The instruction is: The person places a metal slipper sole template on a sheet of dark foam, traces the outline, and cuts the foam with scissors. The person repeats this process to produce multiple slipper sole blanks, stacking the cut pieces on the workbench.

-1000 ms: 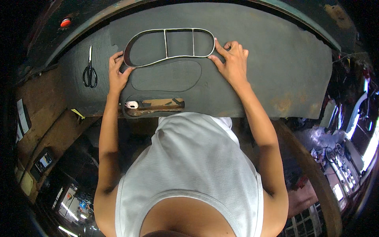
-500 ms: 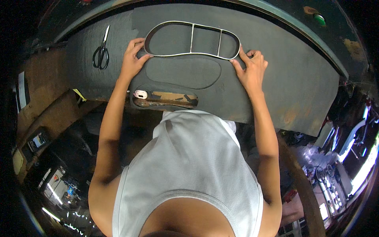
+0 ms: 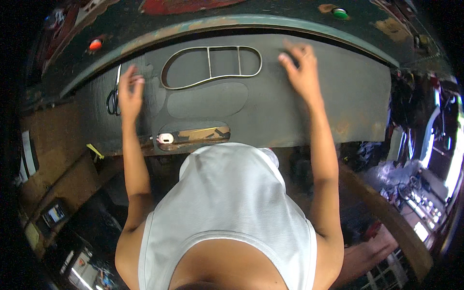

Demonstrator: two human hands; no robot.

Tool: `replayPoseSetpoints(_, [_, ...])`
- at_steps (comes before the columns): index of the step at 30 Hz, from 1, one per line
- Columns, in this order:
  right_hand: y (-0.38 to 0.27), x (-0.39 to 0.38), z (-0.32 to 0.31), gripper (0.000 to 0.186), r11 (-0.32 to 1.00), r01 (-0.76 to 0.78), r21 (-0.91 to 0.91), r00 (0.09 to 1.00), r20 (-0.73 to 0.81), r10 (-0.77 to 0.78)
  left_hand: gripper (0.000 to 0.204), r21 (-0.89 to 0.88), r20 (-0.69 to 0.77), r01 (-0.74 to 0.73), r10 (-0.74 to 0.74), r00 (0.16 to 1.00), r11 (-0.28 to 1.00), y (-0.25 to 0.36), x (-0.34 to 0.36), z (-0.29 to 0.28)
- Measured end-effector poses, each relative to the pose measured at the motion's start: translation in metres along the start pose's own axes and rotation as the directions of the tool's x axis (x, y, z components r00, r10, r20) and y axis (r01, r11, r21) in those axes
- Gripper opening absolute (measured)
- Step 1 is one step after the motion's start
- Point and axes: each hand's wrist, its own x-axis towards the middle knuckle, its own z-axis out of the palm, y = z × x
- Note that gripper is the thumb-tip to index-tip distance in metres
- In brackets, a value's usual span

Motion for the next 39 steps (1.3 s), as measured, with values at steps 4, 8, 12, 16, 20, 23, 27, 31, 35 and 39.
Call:
replayPoseSetpoints(4, [0.002, 0.068, -0.064, 0.043, 0.954, 0.232, -0.189, 0.71, -0.637, -0.299, 0.031, 0.045, -0.57, -0.119, 0.123, 0.813, 0.992, 0.013, 0.051, -0.042])
replayPoseSetpoints(8, [0.007, 0.116, -0.088, 0.059, 0.92, 0.197, -0.338, 0.561, -0.73, -0.389, 0.048, 0.358, -0.751, -0.117, 0.36, 0.554, 0.926, 0.025, 0.099, -0.065])
replayPoseSetpoints(12, [0.019, 0.118, -0.082, 0.059, 0.841, 0.086, -0.534, 0.472, -0.722, -0.506, 0.062, 0.401, -0.79, -0.077, 0.386, 0.477, 0.913, 0.022, 0.127, -0.055])
replayPoseSetpoints(16, [0.029, 0.106, -0.077, 0.066, 0.823, 0.058, -0.564, 0.4, -0.742, -0.537, 0.066, 0.437, -0.826, -0.054, 0.425, 0.371, 0.898, 0.014, 0.12, -0.05])
replayPoseSetpoints(20, [0.029, 0.087, -0.077, 0.068, 0.834, 0.058, -0.548, 0.367, -0.766, -0.528, 0.064, 0.45, -0.845, -0.028, 0.435, 0.309, 0.893, 0.015, 0.098, -0.052])
replayPoseSetpoints(23, [0.024, 0.074, -0.079, 0.068, 0.841, 0.057, -0.538, 0.364, -0.773, -0.52, 0.064, 0.464, -0.842, 0.003, 0.44, 0.313, 0.886, 0.025, 0.083, -0.053])
replayPoseSetpoints(27, [0.019, 0.06, -0.086, 0.062, 0.839, 0.07, -0.54, 0.267, -0.8, -0.537, 0.062, 0.434, -0.855, 0.011, 0.409, 0.319, 0.901, 0.036, 0.065, -0.052])
replayPoseSetpoints(31, [0.02, 0.055, -0.088, 0.062, 0.828, 0.211, -0.519, 0.26, -0.787, -0.56, 0.058, 0.441, -0.847, 0.038, 0.402, 0.349, 0.897, 0.041, 0.056, -0.054])
replayPoseSetpoints(35, [0.025, 0.053, -0.088, 0.064, 0.85, 0.186, -0.492, 0.294, -0.798, -0.526, 0.056, 0.444, -0.84, 0.068, 0.389, 0.378, 0.893, 0.042, 0.053, -0.055])
replayPoseSetpoints(39, [0.027, 0.053, -0.088, 0.065, 0.84, 0.217, -0.497, 0.3, -0.785, -0.542, 0.052, 0.418, -0.849, 0.067, 0.363, 0.385, 0.906, 0.045, 0.048, -0.063])
